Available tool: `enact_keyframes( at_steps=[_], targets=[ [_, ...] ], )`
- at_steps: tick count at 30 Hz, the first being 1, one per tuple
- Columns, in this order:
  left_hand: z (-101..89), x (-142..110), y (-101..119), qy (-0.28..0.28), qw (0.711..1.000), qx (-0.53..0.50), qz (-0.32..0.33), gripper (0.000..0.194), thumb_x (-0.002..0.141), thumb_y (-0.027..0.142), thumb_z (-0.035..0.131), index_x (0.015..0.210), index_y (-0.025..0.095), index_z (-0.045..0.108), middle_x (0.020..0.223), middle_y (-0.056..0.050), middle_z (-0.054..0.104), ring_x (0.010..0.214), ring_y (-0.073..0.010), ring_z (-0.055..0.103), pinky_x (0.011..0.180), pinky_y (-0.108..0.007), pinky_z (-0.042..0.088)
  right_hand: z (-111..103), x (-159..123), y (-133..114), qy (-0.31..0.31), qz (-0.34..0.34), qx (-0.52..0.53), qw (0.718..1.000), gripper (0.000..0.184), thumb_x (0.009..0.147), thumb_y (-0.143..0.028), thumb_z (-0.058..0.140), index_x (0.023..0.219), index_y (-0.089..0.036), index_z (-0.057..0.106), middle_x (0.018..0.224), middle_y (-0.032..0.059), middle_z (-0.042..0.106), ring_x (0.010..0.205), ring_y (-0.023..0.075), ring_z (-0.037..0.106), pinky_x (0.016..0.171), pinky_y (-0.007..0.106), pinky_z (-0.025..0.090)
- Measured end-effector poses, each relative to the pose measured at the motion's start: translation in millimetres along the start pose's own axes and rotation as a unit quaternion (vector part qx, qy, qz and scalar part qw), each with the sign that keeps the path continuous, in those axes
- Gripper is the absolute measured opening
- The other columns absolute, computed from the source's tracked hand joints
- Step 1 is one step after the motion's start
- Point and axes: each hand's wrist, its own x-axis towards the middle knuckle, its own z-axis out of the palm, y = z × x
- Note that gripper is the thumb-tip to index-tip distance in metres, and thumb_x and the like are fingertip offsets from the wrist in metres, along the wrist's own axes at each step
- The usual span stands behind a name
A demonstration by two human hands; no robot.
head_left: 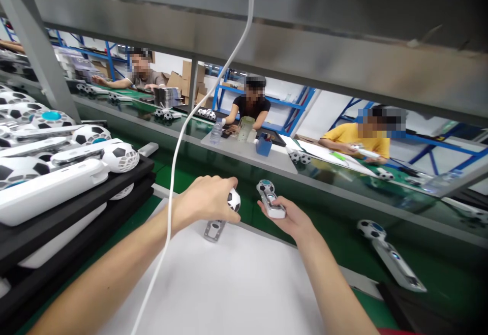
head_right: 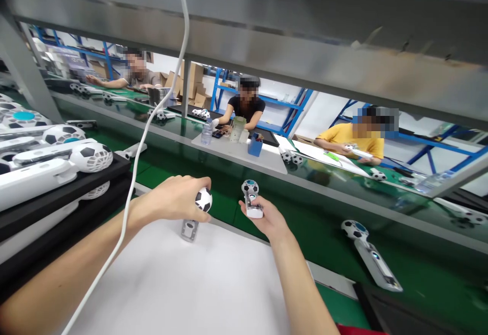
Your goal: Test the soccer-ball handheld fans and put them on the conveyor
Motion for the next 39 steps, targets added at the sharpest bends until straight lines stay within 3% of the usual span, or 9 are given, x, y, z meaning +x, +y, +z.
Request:
enact_keyframes(
  at_steps=[4, 8, 16, 24, 28, 31, 34, 36, 39],
  targets=[
    [1.5, 0.6, -0.2, 0.007, 1.0, 0.002, 0.001, 0.049, 0.065, 0.053, 0.067, 0.104, 0.026, 0.057, 0.08, -0.002, 0.072, 0.07, -0.0279, 0.067, 0.052, -0.031, 0.037, -10.4, 21.2, 15.6, 0.066, -0.104, -0.126, 0.984, 0.016, 0.096, -0.02, 0.06, 0.109, -0.012, 0.062, 0.104, 0.0062, 0.066, 0.09, 0.0173, 0.067, 0.077, 0.034, 0.059],
    [3.0, 2.3, -1.0, 0.015, 1.0, 0.003, 0.001, 0.048, 0.065, 0.052, 0.067, 0.104, 0.026, 0.058, 0.081, -0.003, 0.072, 0.071, -0.0287, 0.068, 0.052, -0.031, 0.037, -27.9, 40.4, 25.2, 0.148, -0.171, -0.299, 0.927, 0.027, 0.095, -0.027, 0.063, 0.119, -0.014, 0.061, 0.121, 0.009, 0.062, 0.106, 0.0222, 0.063, 0.09, 0.042, 0.054],
    [3.0, 2.4, -1.0, 0.029, 0.999, 0.007, 0.022, 0.046, 0.064, 0.051, 0.067, 0.102, 0.025, 0.06, 0.081, -0.004, 0.072, 0.072, -0.0293, 0.068, 0.053, -0.032, 0.037, -57.4, 46.7, 10.9, 0.175, -0.126, -0.587, 0.781, 0.028, 0.097, -0.033, 0.06, 0.118, -0.014, 0.062, 0.122, 0.01, 0.061, 0.112, 0.0249, 0.06, 0.098, 0.048, 0.049],
    [3.3, 4.4, -5.2, 0.055, 0.998, 0.004, 0.028, 0.04, 0.062, 0.05, 0.066, 0.09, 0.022, 0.062, 0.068, -0.003, 0.067, 0.062, -0.0267, 0.064, 0.049, -0.03, 0.033, -58.2, 12.1, -24.3, 0.184, -0.101, -0.657, 0.724, 0.029, 0.096, -0.029, 0.061, 0.12, -0.014, 0.062, 0.13, 0.0131, 0.057, 0.121, 0.0291, 0.055, 0.104, 0.055, 0.043],
    [-5.3, 2.6, -5.3, 0.088, 0.996, -0.016, 0.009, 0.039, 0.062, 0.052, 0.068, 0.087, 0.023, 0.062, 0.068, -0.003, 0.067, 0.064, -0.0264, 0.064, 0.051, -0.03, 0.035, -26.6, -21.6, -36.7, 0.085, -0.176, -0.627, 0.754, 0.041, 0.1, -0.031, 0.046, 0.136, -0.011, 0.055, 0.143, 0.0215, 0.047, 0.128, 0.0348, 0.05, 0.108, 0.054, 0.039],
    [-16.2, -1.0, -6.3, 0.132, 0.985, -0.111, -0.023, 0.037, 0.065, 0.055, 0.069, 0.083, 0.024, 0.063, 0.069, -0.001, 0.068, 0.066, -0.0236, 0.063, 0.052, -0.029, 0.038, 8.3, -56.3, -28.5, -0.087, -0.231, -0.571, 0.783, 0.048, 0.102, -0.048, 0.039, 0.142, -0.026, 0.051, 0.144, 0.0085, 0.052, 0.127, 0.0259, 0.054, 0.105, 0.038, 0.047],
    [-24.9, -3.4, -8.5, 0.154, 0.958, -0.24, -0.036, 0.034, 0.069, 0.055, 0.07, 0.079, 0.023, 0.063, 0.067, 0.002, 0.066, 0.061, -0.0181, 0.059, 0.05, -0.026, 0.039, 39.6, -89.6, -12.8, -0.269, -0.237, -0.503, 0.787, 0.057, 0.098, -0.055, 0.047, 0.148, -0.027, 0.042, 0.14, 0.0066, 0.055, 0.121, 0.0239, 0.058, 0.101, 0.036, 0.049],
    [-27.7, -3.5, -10.0, 0.171, 0.936, -0.306, -0.036, 0.034, 0.07, 0.054, 0.072, 0.08, 0.022, 0.063, 0.067, 0.003, 0.065, 0.06, -0.0153, 0.057, 0.05, -0.025, 0.039, 52.8, -105.5, -4.6, -0.312, -0.241, -0.468, 0.791, 0.056, 0.099, -0.049, 0.05, 0.149, -0.029, 0.036, 0.137, 0.0068, 0.055, 0.115, 0.024, 0.059, 0.098, 0.038, 0.05],
    [-28.4, -3.0, -10.6, 0.193, 0.906, -0.375, -0.037, 0.034, 0.07, 0.05, 0.074, 0.079, 0.02, 0.063, 0.065, 0.004, 0.061, 0.057, -0.0114, 0.052, 0.049, -0.022, 0.039, 59.8, -118.0, 0.3, -0.29, -0.269, -0.458, 0.796, 0.051, 0.101, -0.038, 0.048, 0.149, -0.035, 0.031, 0.133, 0.0038, 0.055, 0.117, 0.0244, 0.055, 0.097, 0.04, 0.047]
  ],
)
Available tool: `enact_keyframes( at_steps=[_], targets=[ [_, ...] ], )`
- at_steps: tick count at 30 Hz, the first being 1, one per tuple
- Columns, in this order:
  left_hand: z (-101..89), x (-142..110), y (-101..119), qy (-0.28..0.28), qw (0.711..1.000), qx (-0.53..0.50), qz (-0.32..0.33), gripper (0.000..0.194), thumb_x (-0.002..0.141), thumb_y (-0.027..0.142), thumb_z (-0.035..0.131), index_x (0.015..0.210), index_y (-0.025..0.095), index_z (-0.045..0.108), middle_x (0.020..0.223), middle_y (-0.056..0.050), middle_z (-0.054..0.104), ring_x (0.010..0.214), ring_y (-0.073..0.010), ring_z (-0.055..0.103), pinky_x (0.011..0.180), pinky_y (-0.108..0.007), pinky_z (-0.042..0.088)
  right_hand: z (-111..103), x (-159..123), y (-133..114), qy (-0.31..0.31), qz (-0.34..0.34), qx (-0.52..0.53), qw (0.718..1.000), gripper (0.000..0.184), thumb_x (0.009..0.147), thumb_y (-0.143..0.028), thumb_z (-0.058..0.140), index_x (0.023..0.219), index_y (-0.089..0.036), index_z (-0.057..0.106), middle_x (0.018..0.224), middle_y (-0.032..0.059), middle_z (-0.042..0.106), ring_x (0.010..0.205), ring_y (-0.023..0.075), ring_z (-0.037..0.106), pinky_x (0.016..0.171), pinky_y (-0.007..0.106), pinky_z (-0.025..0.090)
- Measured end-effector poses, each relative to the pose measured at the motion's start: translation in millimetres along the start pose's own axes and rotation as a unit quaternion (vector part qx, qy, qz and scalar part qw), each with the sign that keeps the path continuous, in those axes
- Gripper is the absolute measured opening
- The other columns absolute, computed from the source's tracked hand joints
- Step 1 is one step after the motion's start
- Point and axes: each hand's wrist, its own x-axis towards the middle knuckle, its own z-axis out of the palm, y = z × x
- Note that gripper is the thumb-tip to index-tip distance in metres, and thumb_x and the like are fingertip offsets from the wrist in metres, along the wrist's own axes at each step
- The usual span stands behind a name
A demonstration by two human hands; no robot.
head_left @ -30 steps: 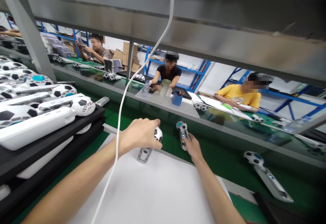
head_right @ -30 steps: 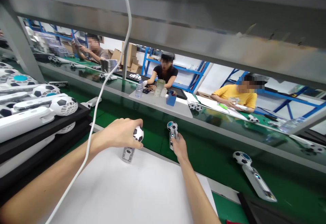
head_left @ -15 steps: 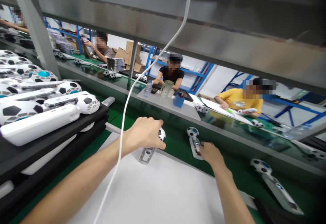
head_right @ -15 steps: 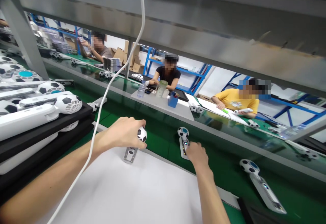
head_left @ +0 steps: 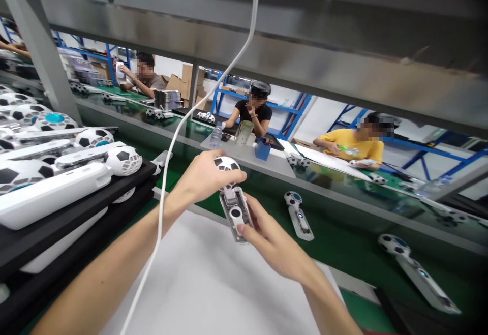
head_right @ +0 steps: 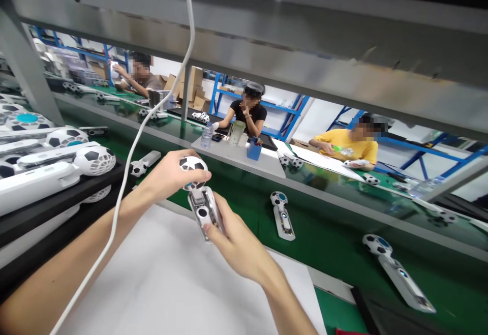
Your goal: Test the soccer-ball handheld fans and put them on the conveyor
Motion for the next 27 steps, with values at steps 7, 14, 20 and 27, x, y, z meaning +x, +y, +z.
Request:
enact_keyframes(
  at_steps=[7, 14, 20, 27],
  targets=[
    [3.0, -2.0, 3.1, 0.025, 0.997, -0.077, -0.002, 0.031, 0.068, 0.044, 0.077, 0.077, 0.018, 0.064, 0.061, 0.005, 0.057, 0.053, -0.0085, 0.048, 0.043, -0.017, 0.036, -1.1, -4.8, -2.0, 0.022, -0.017, -0.005, 1.0, 0.054, 0.099, -0.03, 0.051, 0.148, -0.043, 0.03, 0.126, -0.0001, 0.056, 0.112, 0.0226, 0.054, 0.094, 0.036, 0.045],
    [4.8, -2.8, 2.5, 0.028, 0.995, -0.095, 0.006, 0.031, 0.068, 0.043, 0.078, 0.075, 0.017, 0.063, 0.061, 0.005, 0.057, 0.052, -0.0088, 0.049, 0.042, -0.017, 0.037, 1.4, -5.2, -2.4, 0.028, 0.002, 0.01, 1.0, 0.051, 0.096, -0.027, 0.053, 0.143, -0.04, 0.035, 0.112, -0.0002, 0.06, 0.084, 0.0176, 0.054, 0.073, 0.03, 0.047],
    [5.7, -4.5, 5.9, 0.033, 0.996, -0.087, 0.01, 0.035, 0.068, 0.047, 0.079, 0.079, 0.018, 0.062, 0.063, 0.005, 0.058, 0.054, -0.0085, 0.05, 0.044, -0.017, 0.038, 2.4, -4.6, -0.8, 0.028, 0.001, 0.032, 0.999, 0.05, 0.098, -0.028, 0.051, 0.144, -0.039, 0.034, 0.105, -0.0001, 0.059, 0.082, 0.0167, 0.052, 0.073, 0.031, 0.048],
    [12.1, -15.8, 17.2, 0.007, 0.986, -0.165, 0.022, 0.057, 0.07, 0.038, 0.081, 0.114, 0.023, 0.048, 0.087, 0.002, 0.065, 0.072, -0.013, 0.063, 0.061, -0.021, 0.052, 6.6, -3.4, -3.3, 0.041, -0.031, 0.168, 0.985, 0.051, 0.099, -0.033, 0.056, 0.145, -0.031, 0.036, 0.123, 0.0065, 0.054, 0.11, 0.0222, 0.055, 0.092, 0.038, 0.05]
  ],
)
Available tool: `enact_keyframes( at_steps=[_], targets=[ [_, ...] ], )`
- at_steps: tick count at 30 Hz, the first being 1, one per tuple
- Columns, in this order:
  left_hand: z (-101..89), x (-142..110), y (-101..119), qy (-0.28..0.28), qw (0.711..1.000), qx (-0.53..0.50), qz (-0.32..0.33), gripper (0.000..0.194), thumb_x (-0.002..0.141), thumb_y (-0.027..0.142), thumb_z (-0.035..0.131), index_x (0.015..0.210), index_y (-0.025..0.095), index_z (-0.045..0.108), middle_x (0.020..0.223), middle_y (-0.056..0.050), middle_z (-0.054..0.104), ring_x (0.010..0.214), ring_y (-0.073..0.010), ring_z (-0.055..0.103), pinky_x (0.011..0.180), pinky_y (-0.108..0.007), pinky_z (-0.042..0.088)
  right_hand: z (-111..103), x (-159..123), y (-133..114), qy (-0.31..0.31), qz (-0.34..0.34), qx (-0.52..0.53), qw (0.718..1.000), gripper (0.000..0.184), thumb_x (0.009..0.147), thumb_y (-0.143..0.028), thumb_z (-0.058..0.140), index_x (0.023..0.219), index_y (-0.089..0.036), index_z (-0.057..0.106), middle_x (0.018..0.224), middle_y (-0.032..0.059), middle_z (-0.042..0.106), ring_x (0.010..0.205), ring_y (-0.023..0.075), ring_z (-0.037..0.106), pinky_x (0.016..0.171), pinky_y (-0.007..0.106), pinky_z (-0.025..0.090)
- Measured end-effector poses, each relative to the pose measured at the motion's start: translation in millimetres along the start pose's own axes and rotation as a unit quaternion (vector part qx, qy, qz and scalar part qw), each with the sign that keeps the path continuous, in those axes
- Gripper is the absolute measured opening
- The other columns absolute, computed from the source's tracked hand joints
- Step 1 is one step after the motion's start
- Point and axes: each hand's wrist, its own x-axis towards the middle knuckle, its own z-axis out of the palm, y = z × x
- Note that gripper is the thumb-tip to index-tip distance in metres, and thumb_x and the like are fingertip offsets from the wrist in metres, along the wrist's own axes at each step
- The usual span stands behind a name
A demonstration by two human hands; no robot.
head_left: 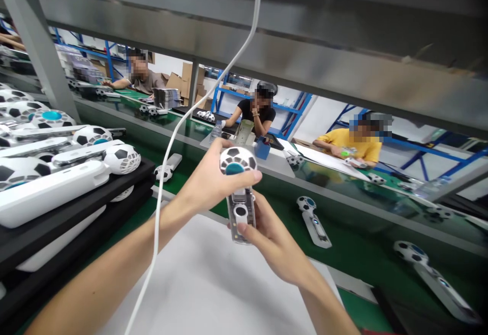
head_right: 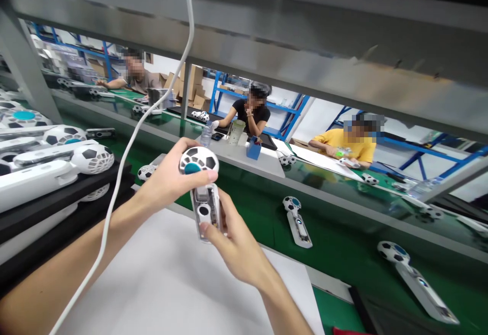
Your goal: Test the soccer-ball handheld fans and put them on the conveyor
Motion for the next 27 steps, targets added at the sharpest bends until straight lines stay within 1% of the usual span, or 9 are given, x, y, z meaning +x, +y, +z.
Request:
enact_keyframes(
  at_steps=[3, 5, 10, 12, 16, 19, 22, 25, 27],
  targets=[
    [7.2, -7.0, 3.4, -0.063, 0.997, -0.032, 0.021, 0.071, 0.071, 0.03, 0.079, 0.129, 0.027, 0.038, 0.103, -0.002, 0.064, 0.087, -0.0185, 0.067, 0.072, -0.026, 0.056, 1.9, -2.6, -4.8, 0.001, -0.002, 0.093, 0.996, 0.052, 0.097, -0.034, 0.059, 0.144, -0.03, 0.035, 0.124, 0.0089, 0.054, 0.108, 0.0247, 0.06, 0.082, 0.039, 0.056],
    [10.8, -10.8, 4.9, -0.104, 0.994, -0.045, 0.013, 0.081, 0.072, 0.026, 0.077, 0.137, 0.029, 0.03, 0.102, -0.003, 0.064, 0.086, -0.0201, 0.068, 0.072, -0.029, 0.057, 2.2, -5.6, -9.8, -0.004, -0.004, 0.132, 0.991, 0.054, 0.096, -0.033, 0.06, 0.143, -0.031, 0.034, 0.127, 0.01, 0.054, 0.1, 0.0249, 0.065, 0.072, 0.039, 0.059],
    [12.7, -15.6, 4.6, -0.179, 0.978, -0.104, -0.037, 0.093, 0.076, 0.033, 0.076, 0.145, 0.036, 0.015, 0.099, -0.004, 0.062, 0.061, -0.0175, 0.065, 0.041, -0.022, 0.048, 1.5, -13.1, -21.0, -0.021, -0.002, 0.157, 0.987, 0.057, 0.096, -0.029, 0.06, 0.144, -0.033, 0.03, 0.142, 0.012, 0.046, 0.103, 0.0277, 0.067, 0.072, 0.042, 0.061],
    [12.1, -15.7, 3.3, -0.189, 0.974, -0.125, -0.025, 0.092, 0.075, 0.035, 0.077, 0.145, 0.037, 0.016, 0.105, -0.005, 0.062, 0.06, -0.0166, 0.064, 0.039, -0.022, 0.047, 2.2, -14.6, -22.5, -0.02, 0.0, 0.162, 0.987, 0.06, 0.097, -0.028, 0.06, 0.147, -0.034, 0.027, 0.145, 0.012, 0.043, 0.105, 0.0281, 0.067, 0.073, 0.043, 0.062],
    [11.8, -13.9, 1.8, -0.162, 0.979, -0.124, 0.007, 0.09, 0.074, 0.032, 0.079, 0.143, 0.033, 0.022, 0.113, -0.007, 0.06, 0.086, -0.0218, 0.068, 0.06, -0.026, 0.058, 5.4, -13.7, -20.0, 0.012, -0.013, 0.163, 0.986, 0.061, 0.095, -0.025, 0.06, 0.146, -0.034, 0.029, 0.141, 0.0107, 0.046, 0.098, 0.0252, 0.069, 0.069, 0.04, 0.062],
    [13.7, -12.9, 1.7, -0.156, 0.981, -0.117, -0.004, 0.089, 0.075, 0.031, 0.079, 0.143, 0.032, 0.021, 0.108, -0.005, 0.062, 0.087, -0.021, 0.067, 0.067, -0.028, 0.059, 6.6, -11.9, -17.5, 0.027, -0.008, 0.164, 0.986, 0.059, 0.093, -0.025, 0.061, 0.144, -0.033, 0.032, 0.134, 0.0095, 0.052, 0.091, 0.0238, 0.07, 0.065, 0.038, 0.062],
    [18.2, -13.3, 0.0, -0.162, 0.98, -0.106, -0.041, 0.076, 0.077, 0.036, 0.077, 0.136, 0.03, 0.03, 0.096, -0.002, 0.062, 0.069, -0.016, 0.065, 0.053, -0.024, 0.054, 5.7, -11.8, -17.8, 0.047, 0.001, 0.159, 0.986, 0.058, 0.091, -0.026, 0.062, 0.142, -0.033, 0.035, 0.133, 0.0095, 0.052, 0.093, 0.0245, 0.068, 0.065, 0.038, 0.062],
    [23.7, -14.8, -3.1, -0.188, 0.974, -0.101, -0.071, 0.045, 0.081, 0.045, 0.07, 0.115, 0.025, 0.049, 0.078, 0.002, 0.058, 0.052, -0.0127, 0.057, 0.036, -0.021, 0.045, 4.9, -13.1, -19.2, 0.055, -0.003, 0.149, 0.987, 0.059, 0.09, -0.028, 0.063, 0.142, -0.032, 0.035, 0.137, 0.0107, 0.05, 0.096, 0.0258, 0.067, 0.064, 0.038, 0.062],
    [26.4, -15.6, -4.6, -0.19, 0.973, -0.105, -0.074, 0.033, 0.084, 0.046, 0.066, 0.103, 0.022, 0.055, 0.072, 0.003, 0.056, 0.046, -0.0122, 0.054, 0.031, -0.021, 0.041, 5.9, -13.7, -19.3, 0.047, 0.001, 0.146, 0.988, 0.057, 0.091, -0.029, 0.061, 0.141, -0.03, 0.035, 0.13, 0.011, 0.055, 0.093, 0.025, 0.067, 0.062, 0.037, 0.062]
  ],
)
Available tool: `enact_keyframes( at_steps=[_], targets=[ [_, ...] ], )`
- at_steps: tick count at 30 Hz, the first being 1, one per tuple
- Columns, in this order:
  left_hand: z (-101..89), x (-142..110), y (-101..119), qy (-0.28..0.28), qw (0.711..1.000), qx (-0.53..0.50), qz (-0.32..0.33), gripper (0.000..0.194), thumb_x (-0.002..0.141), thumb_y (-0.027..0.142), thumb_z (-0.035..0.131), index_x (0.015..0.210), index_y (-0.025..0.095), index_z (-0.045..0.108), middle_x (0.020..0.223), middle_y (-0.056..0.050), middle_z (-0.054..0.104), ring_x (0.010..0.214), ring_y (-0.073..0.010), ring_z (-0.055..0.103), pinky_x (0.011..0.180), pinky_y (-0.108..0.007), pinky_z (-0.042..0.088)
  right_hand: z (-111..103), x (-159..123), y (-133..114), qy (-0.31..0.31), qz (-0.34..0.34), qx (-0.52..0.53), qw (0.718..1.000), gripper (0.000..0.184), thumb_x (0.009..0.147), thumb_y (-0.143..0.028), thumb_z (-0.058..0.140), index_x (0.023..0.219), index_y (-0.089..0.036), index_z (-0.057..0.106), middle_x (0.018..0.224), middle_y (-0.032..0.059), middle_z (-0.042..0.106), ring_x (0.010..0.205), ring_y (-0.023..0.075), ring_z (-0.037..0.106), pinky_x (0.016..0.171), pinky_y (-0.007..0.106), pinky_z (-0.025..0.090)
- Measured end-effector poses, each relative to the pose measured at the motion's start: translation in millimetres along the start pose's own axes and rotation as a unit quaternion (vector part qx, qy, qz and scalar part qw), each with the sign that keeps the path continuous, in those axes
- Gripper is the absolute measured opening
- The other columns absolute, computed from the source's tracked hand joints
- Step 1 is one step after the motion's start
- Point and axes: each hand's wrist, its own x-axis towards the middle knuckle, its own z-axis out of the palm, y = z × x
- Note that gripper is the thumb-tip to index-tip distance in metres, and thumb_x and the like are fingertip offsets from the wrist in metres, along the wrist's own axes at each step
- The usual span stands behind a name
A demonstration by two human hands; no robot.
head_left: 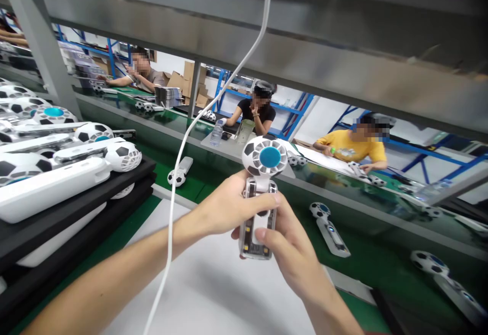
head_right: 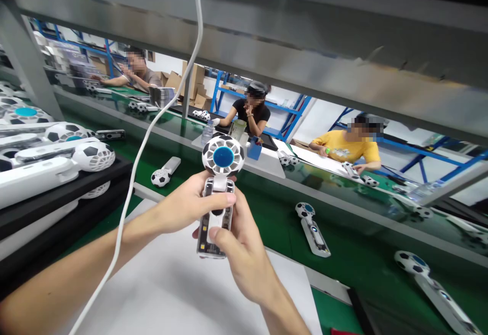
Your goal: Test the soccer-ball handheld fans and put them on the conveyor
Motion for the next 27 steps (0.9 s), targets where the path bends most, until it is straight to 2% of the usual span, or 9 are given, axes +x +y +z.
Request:
enact_keyframes(
  at_steps=[4, 8, 14, 18, 27],
  targets=[
    [1.2, 0.8, -0.6, 0.045, 0.999, 0.004, -0.013, 0.035, 0.081, 0.047, 0.068, 0.101, 0.02, 0.061, 0.069, 0.001, 0.06, 0.044, -0.0135, 0.055, 0.029, -0.023, 0.04, 5.6, 0.8, 4.3, -0.004, 0.009, 0.0, 1.0, 0.053, 0.091, -0.025, 0.058, 0.138, -0.027, 0.035, 0.111, 0.0084, 0.062, 0.079, 0.0205, 0.067, 0.061, 0.036, 0.06],
    [0.7, 1.9, -0.2, 0.106, 0.994, 0.009, -0.025, 0.038, 0.074, 0.045, 0.076, 0.1, 0.019, 0.066, 0.077, -0.003, 0.069, 0.06, -0.0185, 0.066, 0.044, -0.025, 0.049, 11.6, 2.9, 8.8, -0.008, -0.005, 0.01, 1.0, 0.051, 0.09, -0.022, 0.057, 0.136, -0.026, 0.035, 0.107, 0.0069, 0.063, 0.084, 0.0222, 0.069, 0.061, 0.035, 0.059],
    [1.8, 3.0, -3.1, 0.107, 0.994, -0.017, -0.017, 0.032, 0.074, 0.038, 0.075, 0.1, 0.019, 0.067, 0.091, -0.005, 0.074, 0.079, -0.0225, 0.071, 0.055, -0.027, 0.053, 13.3, 3.1, 9.5, -0.012, 0.002, 0.01, 1.0, 0.05, 0.09, -0.019, 0.054, 0.136, -0.026, 0.035, 0.106, 0.0061, 0.062, 0.086, 0.0217, 0.069, 0.062, 0.033, 0.059],
    [2.5, 3.7, -4.5, 0.113, 0.993, -0.008, -0.017, 0.031, 0.074, 0.038, 0.074, 0.098, 0.019, 0.067, 0.09, -0.005, 0.074, 0.075, -0.0214, 0.07, 0.054, -0.027, 0.053, 13.2, 2.7, 9.2, -0.007, 0.012, 0.006, 1.0, 0.051, 0.09, -0.019, 0.054, 0.137, -0.026, 0.033, 0.11, 0.0073, 0.06, 0.088, 0.0223, 0.069, 0.061, 0.032, 0.058],
    [2.3, 4.2, -3.6, 0.123, 0.992, -0.003, -0.002, 0.025, 0.072, 0.035, 0.074, 0.088, 0.018, 0.066, 0.077, -0.004, 0.07, 0.068, -0.02, 0.068, 0.051, -0.027, 0.051, 11.9, 3.3, 8.2, -0.015, 0.031, 0.022, 0.999, 0.056, 0.089, -0.023, 0.056, 0.138, -0.028, 0.031, 0.101, 0.0052, 0.062, 0.077, 0.0202, 0.068, 0.056, 0.031, 0.057]
  ],
)
